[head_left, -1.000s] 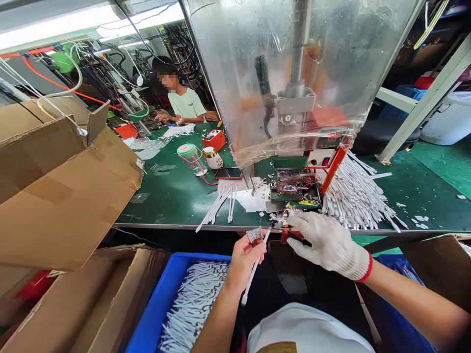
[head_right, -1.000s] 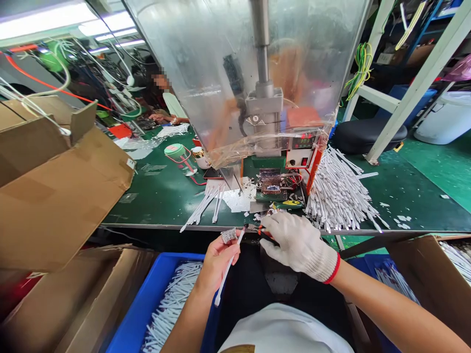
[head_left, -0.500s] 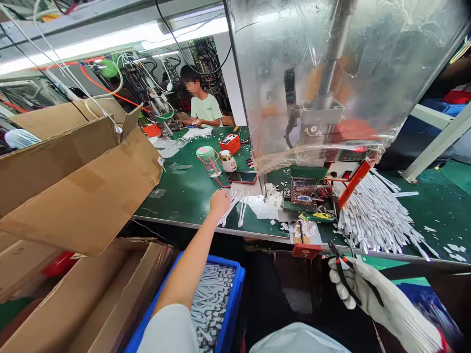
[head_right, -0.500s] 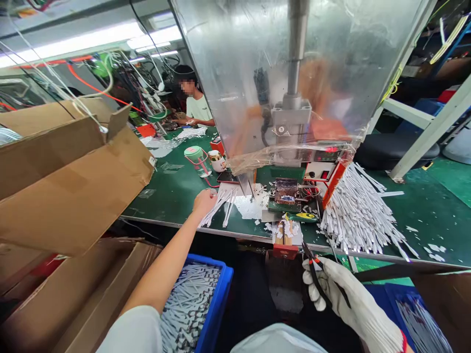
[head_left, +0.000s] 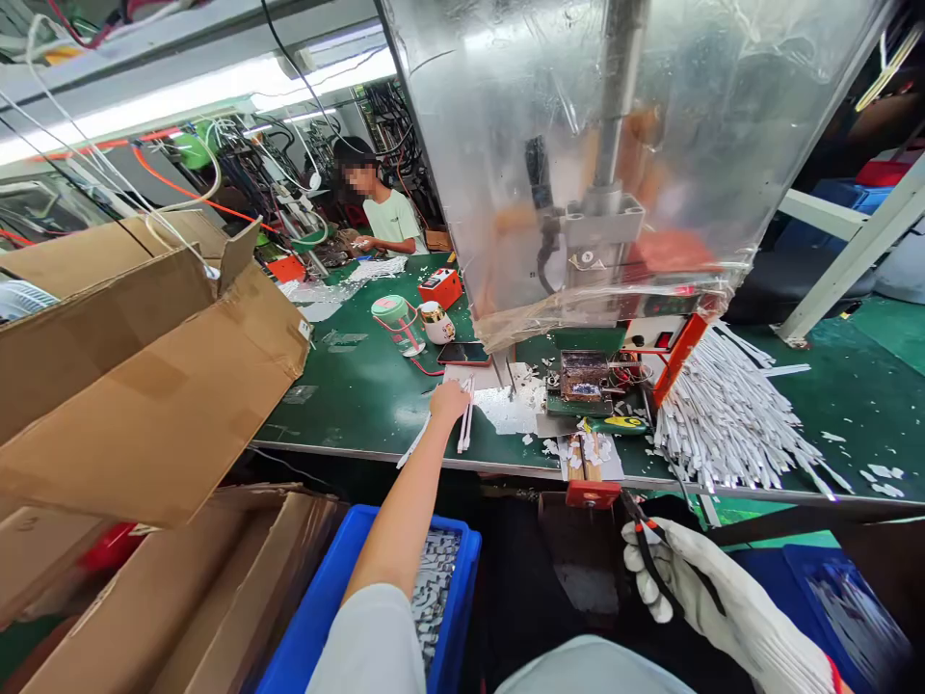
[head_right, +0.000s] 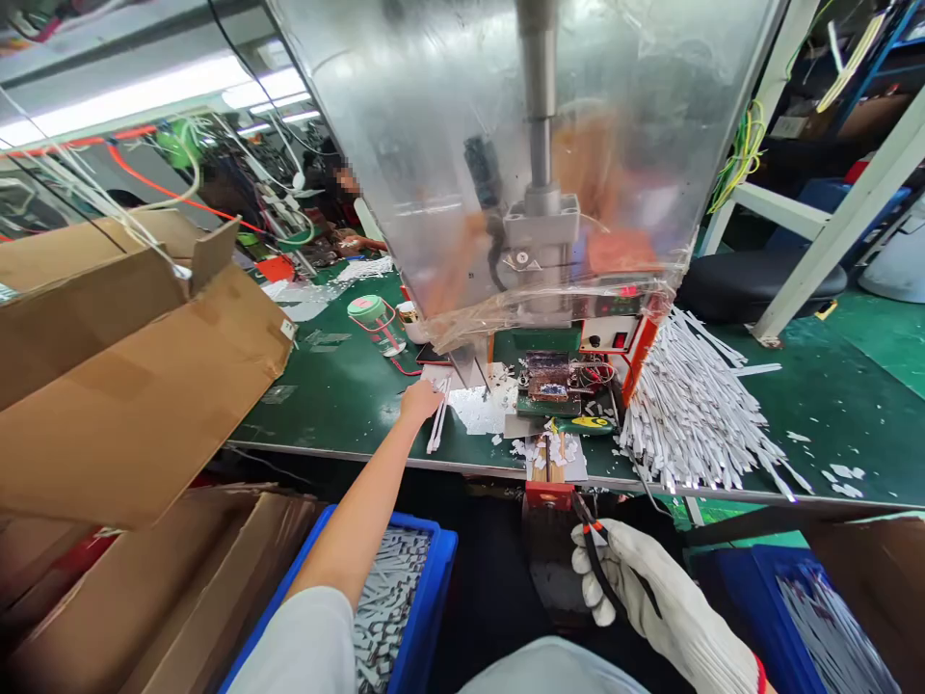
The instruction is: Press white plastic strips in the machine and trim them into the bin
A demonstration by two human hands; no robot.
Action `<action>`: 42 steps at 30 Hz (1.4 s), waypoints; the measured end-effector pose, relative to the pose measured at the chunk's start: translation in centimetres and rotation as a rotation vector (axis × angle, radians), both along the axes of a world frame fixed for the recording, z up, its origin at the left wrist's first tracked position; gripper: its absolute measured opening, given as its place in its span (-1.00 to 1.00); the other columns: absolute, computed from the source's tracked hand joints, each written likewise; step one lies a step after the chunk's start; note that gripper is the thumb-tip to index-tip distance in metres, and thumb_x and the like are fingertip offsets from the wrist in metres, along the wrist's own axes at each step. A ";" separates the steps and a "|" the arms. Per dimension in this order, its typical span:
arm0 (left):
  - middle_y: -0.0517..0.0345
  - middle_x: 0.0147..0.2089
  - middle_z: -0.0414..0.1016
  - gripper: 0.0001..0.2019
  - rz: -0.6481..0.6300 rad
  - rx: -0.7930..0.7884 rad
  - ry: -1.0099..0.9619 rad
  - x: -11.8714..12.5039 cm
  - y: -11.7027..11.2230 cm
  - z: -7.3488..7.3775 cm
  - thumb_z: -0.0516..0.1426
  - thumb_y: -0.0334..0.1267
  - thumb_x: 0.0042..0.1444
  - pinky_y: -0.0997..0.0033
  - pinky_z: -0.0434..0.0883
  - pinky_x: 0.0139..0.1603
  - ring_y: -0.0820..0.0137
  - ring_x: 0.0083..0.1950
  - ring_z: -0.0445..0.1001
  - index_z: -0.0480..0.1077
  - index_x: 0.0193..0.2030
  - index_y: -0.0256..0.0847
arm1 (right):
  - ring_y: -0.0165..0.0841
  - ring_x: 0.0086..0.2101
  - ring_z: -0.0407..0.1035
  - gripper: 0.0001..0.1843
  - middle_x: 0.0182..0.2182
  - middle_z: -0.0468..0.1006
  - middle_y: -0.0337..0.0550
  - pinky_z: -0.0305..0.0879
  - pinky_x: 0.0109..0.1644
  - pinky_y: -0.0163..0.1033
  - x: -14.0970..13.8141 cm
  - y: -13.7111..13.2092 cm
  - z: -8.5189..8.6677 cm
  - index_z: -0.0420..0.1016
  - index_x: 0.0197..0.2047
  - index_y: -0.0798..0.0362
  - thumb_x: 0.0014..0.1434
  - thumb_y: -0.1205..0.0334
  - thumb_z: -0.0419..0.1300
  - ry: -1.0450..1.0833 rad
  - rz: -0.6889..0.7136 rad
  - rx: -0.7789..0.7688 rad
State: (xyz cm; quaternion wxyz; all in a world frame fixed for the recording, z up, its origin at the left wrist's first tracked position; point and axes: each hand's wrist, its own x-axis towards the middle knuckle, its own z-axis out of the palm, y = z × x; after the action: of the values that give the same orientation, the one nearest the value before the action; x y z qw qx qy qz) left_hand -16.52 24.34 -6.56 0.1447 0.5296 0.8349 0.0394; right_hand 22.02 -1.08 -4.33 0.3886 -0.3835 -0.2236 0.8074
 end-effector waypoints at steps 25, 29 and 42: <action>0.28 -0.46 0.26 -0.56 0.088 0.309 -1.821 8.7 -18.7 6.5 0.29 -0.34 -0.01 0.68 0.12 -0.61 0.60 -0.51 0.18 0.46 0.07 -0.29 | -0.10 -0.08 0.41 -0.53 0.02 0.48 0.03 0.34 -0.05 -0.04 -2.1 5.0 8.3 0.39 0.18 0.00 0.24 0.05 0.18 -1.548 0.067 1.400; 0.28 -0.42 0.20 -0.57 0.130 0.153 -2.154 11.7 -22.0 6.0 0.25 -0.44 0.05 0.78 0.02 -0.68 0.65 -0.51 0.13 0.45 0.10 -0.21 | -0.12 -0.13 0.39 -0.60 -0.04 0.50 0.05 0.30 -0.12 -0.07 -4.5 6.5 9.1 0.41 0.11 0.05 0.23 0.12 0.21 -1.699 0.144 1.559; 0.23 -0.39 0.18 -0.70 0.166 -0.086 -2.405 13.2 -24.0 4.5 0.14 -0.50 0.15 0.87 -0.01 -0.73 0.68 -0.51 0.17 0.46 0.03 -0.29 | -0.05 -0.01 0.33 -0.53 0.02 0.45 0.09 0.26 0.02 0.00 -4.1 6.0 8.9 0.37 0.15 0.08 0.20 0.15 0.25 -1.694 0.304 1.575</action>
State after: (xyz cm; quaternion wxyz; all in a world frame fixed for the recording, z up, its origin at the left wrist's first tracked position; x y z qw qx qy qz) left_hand -3.32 0.30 -2.02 0.8444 0.0936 0.1981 0.4888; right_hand 17.87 4.96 4.52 0.1450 -0.4219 -0.8944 -0.0308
